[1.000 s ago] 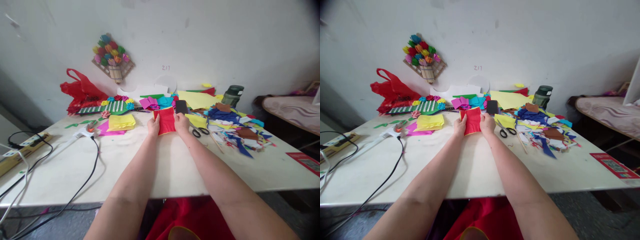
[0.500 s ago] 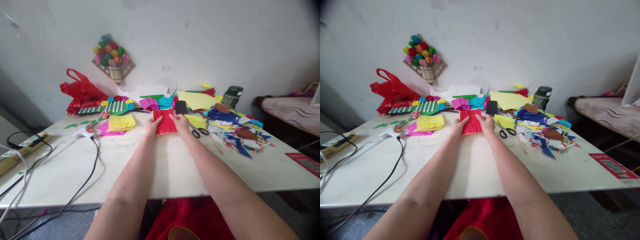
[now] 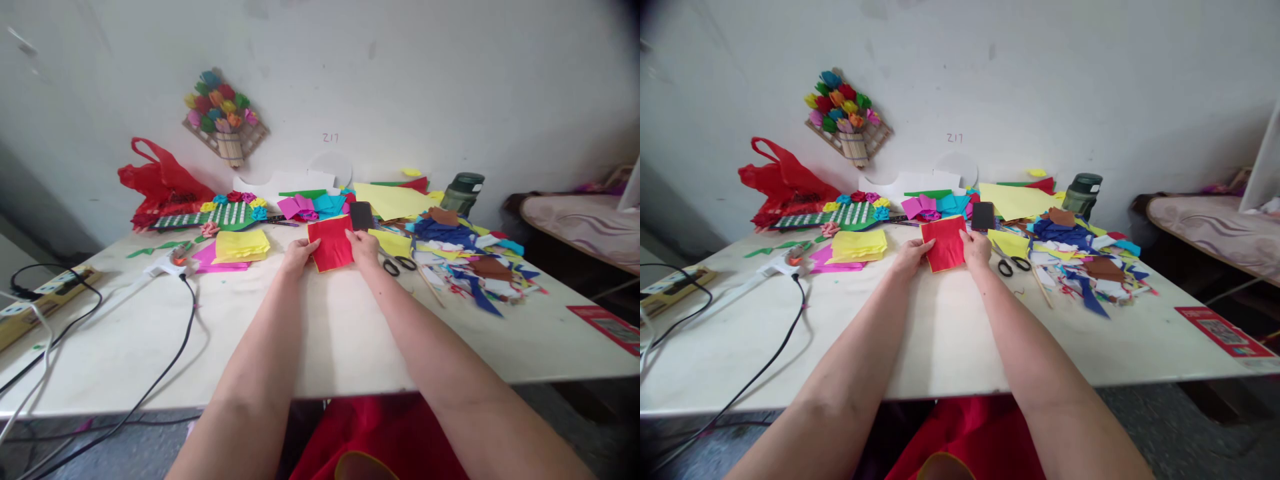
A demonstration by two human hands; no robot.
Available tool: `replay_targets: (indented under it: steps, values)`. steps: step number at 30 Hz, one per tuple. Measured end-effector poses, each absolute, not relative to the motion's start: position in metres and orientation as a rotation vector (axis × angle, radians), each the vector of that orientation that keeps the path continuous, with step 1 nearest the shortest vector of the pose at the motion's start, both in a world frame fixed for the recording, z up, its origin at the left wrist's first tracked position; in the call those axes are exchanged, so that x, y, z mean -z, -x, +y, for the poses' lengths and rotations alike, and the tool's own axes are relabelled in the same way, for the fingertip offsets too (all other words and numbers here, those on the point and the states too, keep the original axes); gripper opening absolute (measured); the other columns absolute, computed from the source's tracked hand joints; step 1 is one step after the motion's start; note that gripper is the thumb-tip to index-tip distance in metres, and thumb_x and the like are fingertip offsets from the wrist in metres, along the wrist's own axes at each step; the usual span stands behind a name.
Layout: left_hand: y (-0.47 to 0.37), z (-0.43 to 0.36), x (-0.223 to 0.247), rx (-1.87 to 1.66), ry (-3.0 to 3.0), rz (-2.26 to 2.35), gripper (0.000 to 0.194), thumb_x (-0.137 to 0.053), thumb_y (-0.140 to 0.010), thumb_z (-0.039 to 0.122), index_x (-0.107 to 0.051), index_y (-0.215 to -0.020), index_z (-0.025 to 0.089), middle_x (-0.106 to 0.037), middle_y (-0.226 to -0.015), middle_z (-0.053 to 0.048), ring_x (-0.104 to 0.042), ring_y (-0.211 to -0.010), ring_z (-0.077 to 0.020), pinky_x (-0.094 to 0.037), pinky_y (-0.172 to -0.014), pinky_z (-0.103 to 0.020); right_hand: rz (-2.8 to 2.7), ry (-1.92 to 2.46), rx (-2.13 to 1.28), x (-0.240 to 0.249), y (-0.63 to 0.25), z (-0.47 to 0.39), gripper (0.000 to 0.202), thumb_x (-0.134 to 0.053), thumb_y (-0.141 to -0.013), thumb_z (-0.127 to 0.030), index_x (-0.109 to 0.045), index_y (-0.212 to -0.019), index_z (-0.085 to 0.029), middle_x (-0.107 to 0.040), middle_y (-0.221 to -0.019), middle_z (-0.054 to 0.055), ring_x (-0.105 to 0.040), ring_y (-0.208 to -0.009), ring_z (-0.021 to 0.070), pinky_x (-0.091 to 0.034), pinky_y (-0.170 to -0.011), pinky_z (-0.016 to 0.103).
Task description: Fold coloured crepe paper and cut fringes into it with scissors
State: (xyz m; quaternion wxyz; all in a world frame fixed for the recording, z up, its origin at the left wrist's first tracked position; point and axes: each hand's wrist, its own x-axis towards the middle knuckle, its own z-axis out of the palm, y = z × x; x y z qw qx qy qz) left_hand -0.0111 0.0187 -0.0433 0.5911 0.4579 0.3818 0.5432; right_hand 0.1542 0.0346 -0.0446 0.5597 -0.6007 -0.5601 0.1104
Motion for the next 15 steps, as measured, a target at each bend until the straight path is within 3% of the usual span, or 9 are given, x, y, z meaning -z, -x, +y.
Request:
replay_targets:
  steps: [4, 10, 15]
  values:
    - [0.0121, 0.0224, 0.0449, -1.272, -1.102, 1.050, 0.037, -0.076, -0.050, 0.042, -0.061, -0.063, 0.011, -0.063, -0.058, -0.005, -0.055, -0.047, -0.0118, -0.040, -0.045, -0.021, -1.324, 1.461, -0.236, 0.0441, -0.1559, 0.0337, 0.038, -0.049, -0.073, -0.047, -0.055, -0.051, -0.017, -0.043, -0.046, -0.002, -0.033, -0.050, 0.0114, -0.028, -0.052, 0.025]
    - [0.0118, 0.0266, 0.0462, -1.357, -1.064, 1.147, 0.040, -0.076, -0.046, 0.044, -0.051, -0.055, 0.015, -0.058, -0.053, -0.002, -0.054, -0.046, -0.0112, -0.040, -0.044, -0.022, -1.318, 1.489, -0.268, 0.0448, -0.1536, 0.0343, 0.037, -0.055, -0.068, -0.052, -0.061, -0.058, -0.016, -0.050, -0.050, -0.001, -0.039, -0.052, 0.0124, -0.030, -0.054, 0.024]
    - [0.0093, 0.0223, 0.0416, -1.388, -1.055, 1.173, 0.043, -0.074, -0.049, 0.046, -0.044, -0.052, 0.016, -0.052, -0.047, 0.001, -0.047, -0.041, -0.0087, -0.036, -0.041, -0.021, -1.326, 1.523, -0.276, 0.0442, -0.1511, 0.0328, 0.035, -0.059, -0.067, -0.048, -0.052, -0.051, -0.018, -0.043, -0.048, -0.004, -0.034, -0.050, 0.0108, -0.028, -0.052, 0.025]
